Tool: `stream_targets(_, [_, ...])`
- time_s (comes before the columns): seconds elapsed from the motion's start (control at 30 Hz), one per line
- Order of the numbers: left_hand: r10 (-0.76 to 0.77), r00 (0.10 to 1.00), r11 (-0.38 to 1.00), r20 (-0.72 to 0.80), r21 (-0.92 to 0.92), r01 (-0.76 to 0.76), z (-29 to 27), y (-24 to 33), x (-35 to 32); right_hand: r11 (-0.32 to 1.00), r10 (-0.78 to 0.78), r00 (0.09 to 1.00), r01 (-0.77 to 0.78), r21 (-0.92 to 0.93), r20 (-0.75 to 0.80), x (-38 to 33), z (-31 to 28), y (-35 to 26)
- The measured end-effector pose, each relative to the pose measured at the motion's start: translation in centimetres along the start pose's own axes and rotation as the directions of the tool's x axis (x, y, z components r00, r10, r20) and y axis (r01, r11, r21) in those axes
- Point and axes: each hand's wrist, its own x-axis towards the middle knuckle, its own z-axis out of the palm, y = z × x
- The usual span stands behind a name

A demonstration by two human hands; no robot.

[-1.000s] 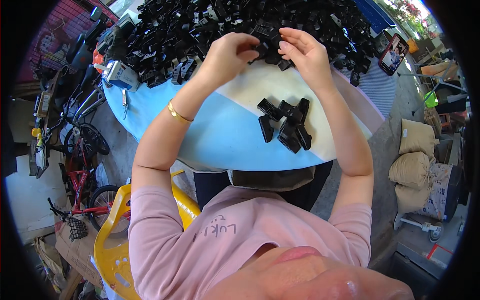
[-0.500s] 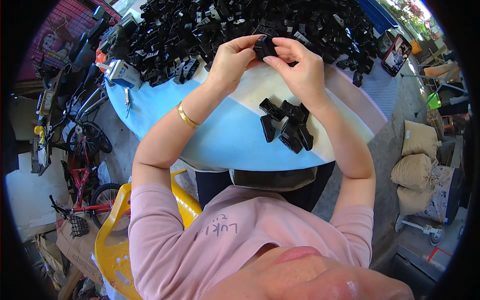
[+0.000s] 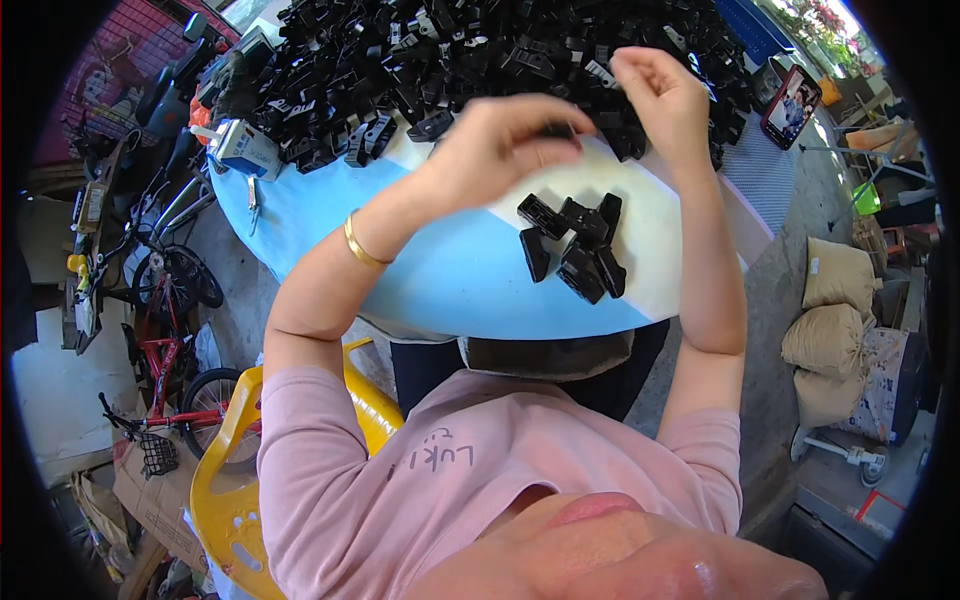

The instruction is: Manually assembling small black plastic components by snapping two halves together.

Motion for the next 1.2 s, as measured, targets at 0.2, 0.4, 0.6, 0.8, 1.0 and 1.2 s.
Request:
stream_targets(0.2, [0.218,0.911,0.837,0.350,0.412,-0.359,3.1,0.7,-1.8,0.886,-0.158,0.939,0.272,-0.376,0.306,-1.2,0.6,-0.5])
stream_targets(0.4, [0.193,0.977,0.743,0.090,0.637,-0.205,-0.7,-0.5,-0.2,0.738,-0.149,0.852,0.433,-0.518,0.502,-2.1,1.2,-2.0])
stream_targets(0.6, [0.040,0.963,0.451,-0.265,0.865,0.219,-5.6,-4.9,0.1,0.729,0.013,0.751,0.445,-0.520,0.660,-3.2,1.9,-3.5])
stream_targets(0.8, [0.005,0.958,0.713,-0.285,0.673,0.197,-4.6,-4.7,0.8,0.800,-0.049,0.810,0.382,-0.463,0.584,-2.9,1.4,-3.2])
stream_targets(1.0, [-0.505,0.862,0.760,-0.041,-0.495,0.421,-3.9,-2.4,0.6,0.794,-0.583,0.797,0.600,-0.096,0.158,-1.5,1.7,-3.4])
stream_targets(1.2, [-0.520,0.849,0.624,0.096,-0.636,0.454,-3.4,-2.6,0.4,0.695,-0.678,0.714,0.700,-0.165,0.173,-1.9,2.0,-3.9])
